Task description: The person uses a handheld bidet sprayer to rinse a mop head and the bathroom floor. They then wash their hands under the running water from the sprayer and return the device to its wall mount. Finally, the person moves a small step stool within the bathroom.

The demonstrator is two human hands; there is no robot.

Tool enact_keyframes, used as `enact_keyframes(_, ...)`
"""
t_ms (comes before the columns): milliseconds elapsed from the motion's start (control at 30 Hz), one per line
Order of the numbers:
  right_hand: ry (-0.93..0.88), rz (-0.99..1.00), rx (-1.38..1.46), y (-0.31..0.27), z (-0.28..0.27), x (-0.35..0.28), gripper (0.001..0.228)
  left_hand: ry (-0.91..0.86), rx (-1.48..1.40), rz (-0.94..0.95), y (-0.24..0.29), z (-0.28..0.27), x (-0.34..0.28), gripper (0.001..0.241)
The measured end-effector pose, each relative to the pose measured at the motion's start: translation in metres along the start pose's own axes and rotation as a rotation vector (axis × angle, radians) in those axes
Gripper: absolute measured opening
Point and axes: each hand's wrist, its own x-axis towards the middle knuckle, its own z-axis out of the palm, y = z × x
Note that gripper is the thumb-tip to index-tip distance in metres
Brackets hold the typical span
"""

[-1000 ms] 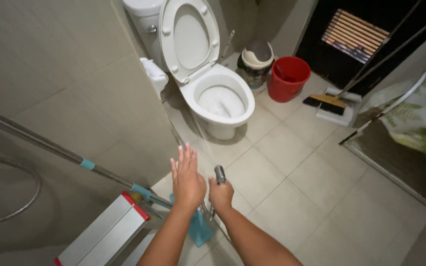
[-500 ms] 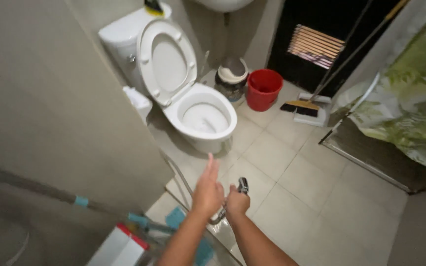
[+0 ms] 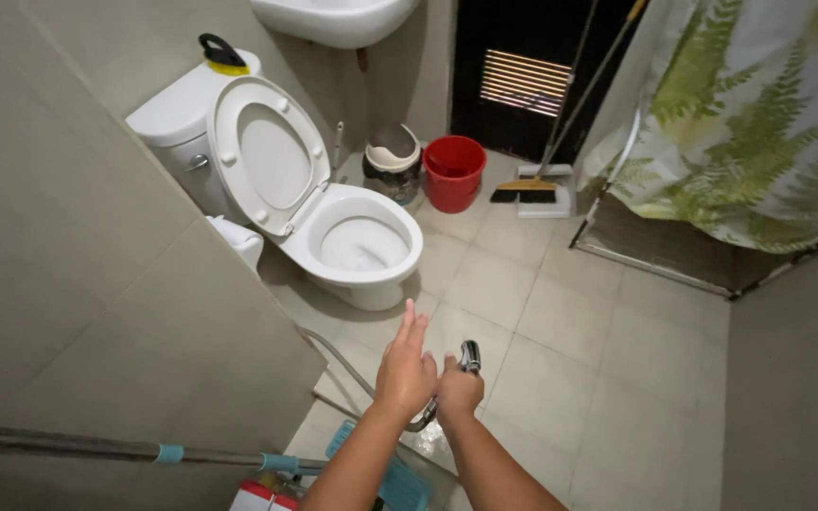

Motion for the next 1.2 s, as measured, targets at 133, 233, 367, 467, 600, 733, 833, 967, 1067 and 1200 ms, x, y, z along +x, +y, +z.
enact_keyframes(133, -0.002, -0.036, -0.108, 0.007, 0.000, -0.005, 0.037, -0.051, -0.020, -0.020, 0.010, -0.006, 0.000, 0.067)
enact_keyframes(233, -0.077, -0.008, 0.221, 0.022, 0.006, 0.002, 0.033, -0.113, -0.012, -0.054, 0.020, -0.011, 0.002, 0.066)
enact_keyframes(367, -0.021, 0.070, 0.309, 0.005, 0.000, 0.005, 0.028, -0.117, -0.005, -0.025, 0.022, -0.006, 0.015, 0.066)
enact_keyframes(467, 0.056, 0.099, 0.178, -0.006, -0.007, 0.010, 0.033, -0.093, -0.002, 0.023, 0.015, 0.005, 0.023, 0.065)
enact_keyframes(600, 0.182, 0.064, 0.043, -0.024, -0.012, 0.016, 0.037, -0.121, -0.011, 0.008, 0.021, 0.008, 0.032, 0.066)
enact_keyframes(733, 0.190, 0.035, -0.051, -0.031, -0.010, 0.027, 0.039, -0.159, -0.008, -0.049, 0.034, 0.004, 0.037, 0.065)
enact_keyframes(833, 0.192, 0.045, 0.054, -0.039, -0.009, 0.028, 0.034, -0.156, -0.041, -0.051, 0.035, 0.003, 0.040, 0.065)
enact_keyframes(967, 0.145, 0.103, 0.274, -0.057, -0.010, 0.025, 0.031, -0.138, -0.034, -0.049, 0.030, 0.005, 0.047, 0.067)
enact_keyframes(1067, 0.088, 0.111, 0.397, -0.057, -0.008, 0.030, 0.032, -0.114, -0.033, -0.031, 0.024, 0.008, 0.054, 0.067)
enact_keyframes(1200, 0.095, 0.078, 0.421, -0.068, -0.011, 0.029, 0.029, -0.102, -0.025, 0.007, 0.023, 0.015, 0.060, 0.066)
